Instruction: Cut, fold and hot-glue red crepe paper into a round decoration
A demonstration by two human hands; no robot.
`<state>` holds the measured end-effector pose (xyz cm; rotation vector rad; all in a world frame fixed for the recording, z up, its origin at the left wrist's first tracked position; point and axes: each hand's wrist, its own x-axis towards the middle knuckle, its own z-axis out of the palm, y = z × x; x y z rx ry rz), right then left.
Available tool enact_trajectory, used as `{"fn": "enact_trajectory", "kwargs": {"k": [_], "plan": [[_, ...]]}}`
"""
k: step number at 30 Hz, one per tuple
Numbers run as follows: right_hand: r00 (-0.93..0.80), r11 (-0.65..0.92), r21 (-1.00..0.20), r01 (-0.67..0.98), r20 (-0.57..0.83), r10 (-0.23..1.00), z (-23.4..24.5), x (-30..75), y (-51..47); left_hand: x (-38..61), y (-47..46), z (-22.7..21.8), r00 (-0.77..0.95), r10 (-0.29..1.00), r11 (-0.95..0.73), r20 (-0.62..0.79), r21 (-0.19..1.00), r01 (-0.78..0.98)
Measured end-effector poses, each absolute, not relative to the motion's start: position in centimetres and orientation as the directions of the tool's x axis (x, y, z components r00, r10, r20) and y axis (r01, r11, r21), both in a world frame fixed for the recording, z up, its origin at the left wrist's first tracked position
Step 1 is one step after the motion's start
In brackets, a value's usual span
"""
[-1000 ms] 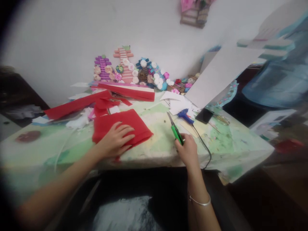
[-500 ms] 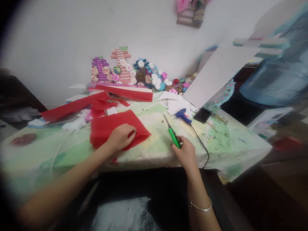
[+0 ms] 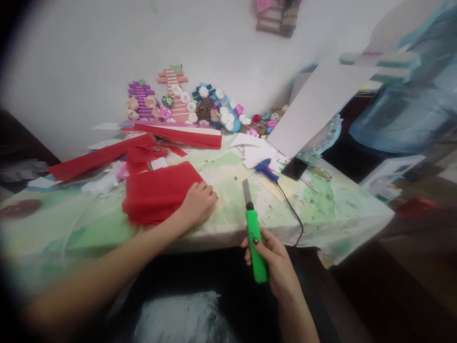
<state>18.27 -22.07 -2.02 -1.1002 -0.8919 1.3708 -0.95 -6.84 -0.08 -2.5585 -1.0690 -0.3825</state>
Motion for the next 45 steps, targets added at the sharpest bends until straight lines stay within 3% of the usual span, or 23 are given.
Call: {"fn": "enact_trajectory", "kwargs": {"k": [8, 11, 13, 16, 21, 27, 35, 45], "plan": [[-0.081, -0.323, -0.946, -0.018, -0.320, 0.944, -2.0, 18.8, -23.8, -2.0, -6.9, -0.7, 0.637, 0.681, -0.666, 0.361, -0.057, 0.744], [-0.201, -0.402, -0.915, 0.046, -0.403, 0.893, -1.1, 18.5, -24.8, -2.9, -8.0, -0.4, 0.655, 0.654, -0.733, 0.379, 0.106, 0.671], [-0.194, -0.375, -0.922, 0.092, -0.386, 0.902, -0.6, 18.6, -25.5, -3.5, -8.9, -0.1, 0.675, 0.618, -0.782, 0.403, 0.222, 0.583], [-0.100, -0.264, -0.935, 0.235, -0.293, 0.951, 0.0, 19.4, -26.8, -4.6, -10.1, 0.2, 0.698, 0.599, -0.801, 0.391, 0.283, 0.528], [-0.113, -0.189, -0.789, 0.584, -0.310, 0.944, 1.0, 20.7, -28.8, -6.0, -10.7, 0.2, 0.725, 0.558, -0.826, 0.404, 0.353, 0.440], [-0.174, -0.122, -0.711, 0.692, -0.328, 0.929, 1.4, 19.0, -28.6, -5.9, -10.9, -0.2, 0.749, 0.442, -0.896, 0.494, 0.281, 0.343], [-0.142, -0.125, -0.681, 0.722, -0.322, 0.936, 1.0, 18.2, -27.7, -5.6, -11.0, -0.6, 0.723, 0.449, -0.893, 0.526, 0.289, 0.345], [-0.116, -0.130, -0.761, 0.636, -0.261, 0.958, 0.5, 17.0, -26.6, -5.5, -11.3, -0.8, 0.717, 0.429, -0.903, 0.549, 0.271, 0.334]]}}
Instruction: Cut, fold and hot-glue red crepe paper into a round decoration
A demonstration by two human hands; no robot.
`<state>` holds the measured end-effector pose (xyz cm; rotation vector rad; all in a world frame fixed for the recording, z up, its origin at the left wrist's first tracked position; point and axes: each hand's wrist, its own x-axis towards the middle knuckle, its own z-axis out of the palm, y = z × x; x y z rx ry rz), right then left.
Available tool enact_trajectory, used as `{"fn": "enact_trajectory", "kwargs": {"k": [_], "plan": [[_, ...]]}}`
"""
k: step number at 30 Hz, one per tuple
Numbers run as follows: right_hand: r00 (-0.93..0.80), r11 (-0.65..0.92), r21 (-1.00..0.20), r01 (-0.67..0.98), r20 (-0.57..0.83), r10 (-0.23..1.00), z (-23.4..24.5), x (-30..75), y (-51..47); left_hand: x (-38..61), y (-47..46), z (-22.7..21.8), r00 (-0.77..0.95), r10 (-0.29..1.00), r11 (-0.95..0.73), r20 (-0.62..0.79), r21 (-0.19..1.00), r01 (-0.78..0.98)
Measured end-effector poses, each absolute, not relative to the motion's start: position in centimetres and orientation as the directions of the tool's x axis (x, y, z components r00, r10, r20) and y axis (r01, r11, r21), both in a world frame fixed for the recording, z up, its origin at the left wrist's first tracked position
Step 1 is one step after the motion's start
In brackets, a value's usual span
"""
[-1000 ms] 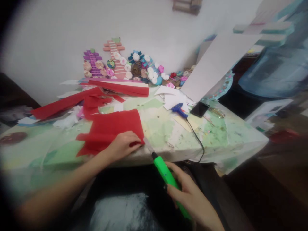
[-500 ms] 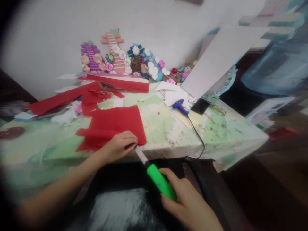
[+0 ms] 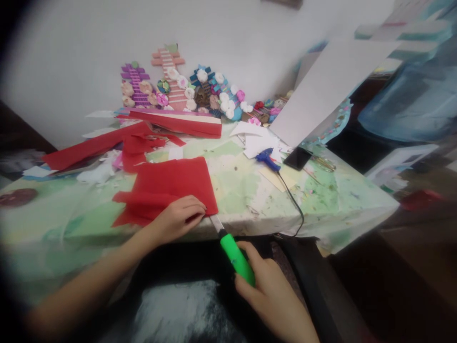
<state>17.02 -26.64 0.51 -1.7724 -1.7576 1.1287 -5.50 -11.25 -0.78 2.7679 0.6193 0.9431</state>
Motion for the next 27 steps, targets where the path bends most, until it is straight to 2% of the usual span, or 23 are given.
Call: {"fn": "enact_trajectory", "kwargs": {"k": [6, 14, 21, 27], "plan": [[-0.105, -0.111, -0.724, 0.681, -0.246, 0.963, 0.6, 15.9, -26.4, -5.3, -11.2, -0.9, 0.712, 0.416, -0.909, 0.565, 0.268, 0.319], [-0.023, -0.112, -0.657, 0.745, -0.192, 0.981, -0.2, 14.4, -26.1, -4.8, -11.1, -1.6, 0.649, 0.488, -0.873, 0.584, 0.334, 0.356], [-0.038, -0.134, -0.627, 0.767, -0.253, 0.967, 0.7, 14.1, -26.9, -4.8, -11.6, -1.7, 0.612, 0.461, -0.873, 0.643, 0.204, 0.443], [-0.038, -0.116, -0.643, 0.757, -0.221, 0.975, 0.6, 13.5, -27.0, -5.4, -11.6, -0.7, 0.699, 0.424, -0.885, 0.575, 0.097, 0.456]]}}
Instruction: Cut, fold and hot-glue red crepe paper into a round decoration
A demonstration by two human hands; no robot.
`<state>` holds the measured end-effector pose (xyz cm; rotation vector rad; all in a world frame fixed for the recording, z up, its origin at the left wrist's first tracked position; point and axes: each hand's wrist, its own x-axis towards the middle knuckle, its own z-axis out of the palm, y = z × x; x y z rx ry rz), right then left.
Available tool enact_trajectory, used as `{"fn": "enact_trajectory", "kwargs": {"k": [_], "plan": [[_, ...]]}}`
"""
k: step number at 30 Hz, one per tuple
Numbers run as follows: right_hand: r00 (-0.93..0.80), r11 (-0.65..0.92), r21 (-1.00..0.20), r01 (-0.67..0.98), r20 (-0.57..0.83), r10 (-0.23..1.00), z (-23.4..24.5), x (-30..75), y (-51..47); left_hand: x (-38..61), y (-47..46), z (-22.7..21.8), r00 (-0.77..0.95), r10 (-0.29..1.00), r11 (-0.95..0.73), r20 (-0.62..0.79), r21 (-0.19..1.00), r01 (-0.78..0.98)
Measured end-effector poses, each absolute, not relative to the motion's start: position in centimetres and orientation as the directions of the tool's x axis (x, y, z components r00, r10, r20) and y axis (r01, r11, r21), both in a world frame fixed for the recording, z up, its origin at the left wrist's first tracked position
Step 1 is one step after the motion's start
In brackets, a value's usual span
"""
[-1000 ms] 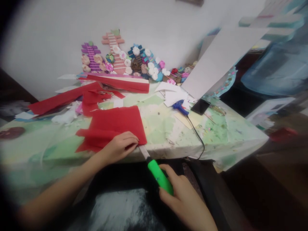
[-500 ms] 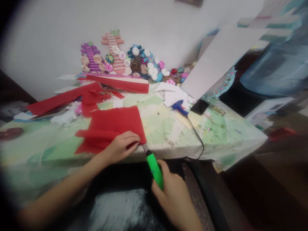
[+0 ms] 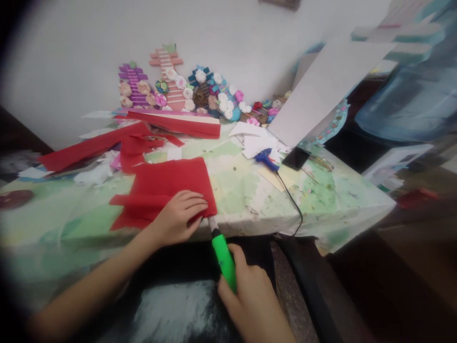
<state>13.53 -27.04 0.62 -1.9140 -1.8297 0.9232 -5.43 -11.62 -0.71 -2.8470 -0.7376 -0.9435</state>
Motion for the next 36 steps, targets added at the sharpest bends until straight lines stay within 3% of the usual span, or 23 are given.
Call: {"fn": "enact_trajectory", "kwargs": {"k": [8, 14, 18, 36], "plan": [[-0.023, -0.139, -0.669, 0.730, -0.227, 0.974, 0.4, 13.4, -26.8, -5.2, -10.9, -0.9, 0.733, 0.423, -0.858, 0.533, -0.024, 0.513], [-0.028, -0.122, -0.677, 0.726, -0.206, 0.978, 0.2, 12.7, -26.3, -4.9, -10.4, -1.6, 0.653, 0.400, -0.853, 0.643, 0.000, 0.522], [-0.019, -0.127, -0.673, 0.729, -0.205, 0.979, 0.0, 12.3, -26.3, -5.0, -10.6, -1.5, 0.687, 0.337, -0.888, 0.644, -0.026, 0.460], [0.049, -0.132, -0.674, 0.726, -0.141, 0.989, -1.2, 12.1, -25.8, -4.5, -10.9, -1.8, 0.638, 0.276, -0.914, 0.719, -0.008, 0.405]]}}
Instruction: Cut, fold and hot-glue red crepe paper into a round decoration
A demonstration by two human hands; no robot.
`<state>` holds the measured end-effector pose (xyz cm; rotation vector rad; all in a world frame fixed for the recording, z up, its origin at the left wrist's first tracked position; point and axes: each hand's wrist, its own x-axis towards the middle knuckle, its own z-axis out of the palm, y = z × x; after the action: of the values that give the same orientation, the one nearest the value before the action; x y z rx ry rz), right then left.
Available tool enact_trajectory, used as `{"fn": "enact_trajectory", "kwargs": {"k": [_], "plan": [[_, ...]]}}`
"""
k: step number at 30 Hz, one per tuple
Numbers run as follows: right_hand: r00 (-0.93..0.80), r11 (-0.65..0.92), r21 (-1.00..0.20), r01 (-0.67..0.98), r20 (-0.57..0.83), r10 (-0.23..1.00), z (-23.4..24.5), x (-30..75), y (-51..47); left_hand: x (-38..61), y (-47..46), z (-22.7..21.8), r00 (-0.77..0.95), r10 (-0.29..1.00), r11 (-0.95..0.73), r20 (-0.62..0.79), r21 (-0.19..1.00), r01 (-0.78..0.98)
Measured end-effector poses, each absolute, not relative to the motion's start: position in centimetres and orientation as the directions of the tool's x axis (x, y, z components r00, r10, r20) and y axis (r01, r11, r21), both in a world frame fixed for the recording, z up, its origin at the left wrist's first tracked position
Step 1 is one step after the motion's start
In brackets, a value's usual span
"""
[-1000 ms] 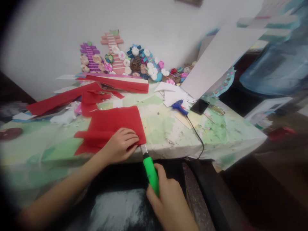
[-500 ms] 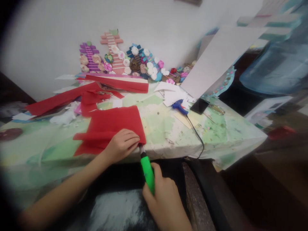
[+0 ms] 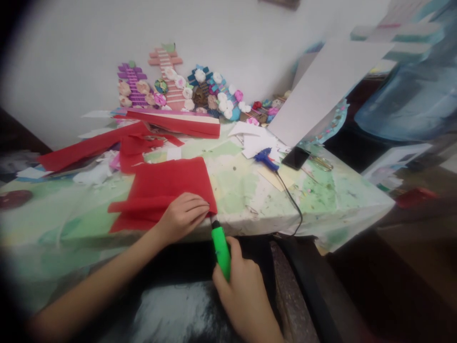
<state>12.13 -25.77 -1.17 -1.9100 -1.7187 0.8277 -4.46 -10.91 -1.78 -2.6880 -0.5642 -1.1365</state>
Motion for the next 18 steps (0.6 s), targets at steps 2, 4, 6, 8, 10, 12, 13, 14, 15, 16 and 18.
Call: {"fn": "enact_trajectory", "kwargs": {"k": [2, 4, 6, 8, 10, 12, 13, 14, 15, 16, 18], "plan": [[0.064, -0.133, -0.684, 0.717, -0.125, 0.990, -1.4, 12.1, -25.7, -4.4, -10.9, -1.9, 0.637, 0.269, -0.919, 0.723, -0.005, 0.394], [0.068, -0.131, -0.686, 0.715, -0.119, 0.991, -1.5, 12.0, -25.6, -4.4, -10.9, -2.0, 0.637, 0.269, -0.923, 0.723, 0.004, 0.385], [0.071, -0.130, -0.680, 0.722, -0.114, 0.991, -1.5, 12.0, -25.7, -4.4, -10.9, -2.0, 0.640, 0.275, -0.926, 0.718, 0.018, 0.377], [0.079, -0.130, -0.669, 0.731, -0.105, 0.991, -1.4, 12.1, -25.8, -4.3, -10.9, -2.0, 0.640, 0.283, -0.928, 0.714, 0.036, 0.371], [0.080, -0.126, -0.661, 0.740, -0.100, 0.992, -1.3, 12.2, -25.9, -4.3, -11.0, -2.0, 0.637, 0.307, -0.922, 0.708, 0.054, 0.384], [0.074, -0.117, -0.653, 0.748, -0.094, 0.993, -1.1, 12.5, -26.0, -4.4, -11.2, -2.1, 0.647, 0.348, -0.906, 0.679, 0.065, 0.419], [0.071, -0.114, -0.648, 0.753, -0.093, 0.993, -1.1, 12.6, -26.0, -4.5, -11.2, -2.2, 0.661, 0.364, -0.899, 0.656, 0.062, 0.433], [0.068, -0.111, -0.642, 0.759, -0.092, 0.993, -1.0, 12.8, -25.9, -4.5, -11.4, -2.3, 0.680, 0.373, -0.896, 0.631, 0.054, 0.442], [0.063, -0.109, -0.633, 0.766, -0.094, 0.994, -0.9, 13.0, -25.9, -4.6, -11.5, -2.4, 0.701, 0.375, -0.895, 0.607, 0.040, 0.444], [0.056, -0.104, -0.622, 0.776, -0.097, 0.994, -0.9, 13.2, -25.8, -4.7, -11.6, -2.5, 0.722, 0.372, -0.896, 0.584, 0.023, 0.443], [0.037, -0.084, -0.580, 0.810, -0.092, 0.995, -0.8, 13.6, -25.7, -4.9, -11.9, -2.8, 0.752, 0.359, -0.897, 0.553, -0.017, 0.441]]}}
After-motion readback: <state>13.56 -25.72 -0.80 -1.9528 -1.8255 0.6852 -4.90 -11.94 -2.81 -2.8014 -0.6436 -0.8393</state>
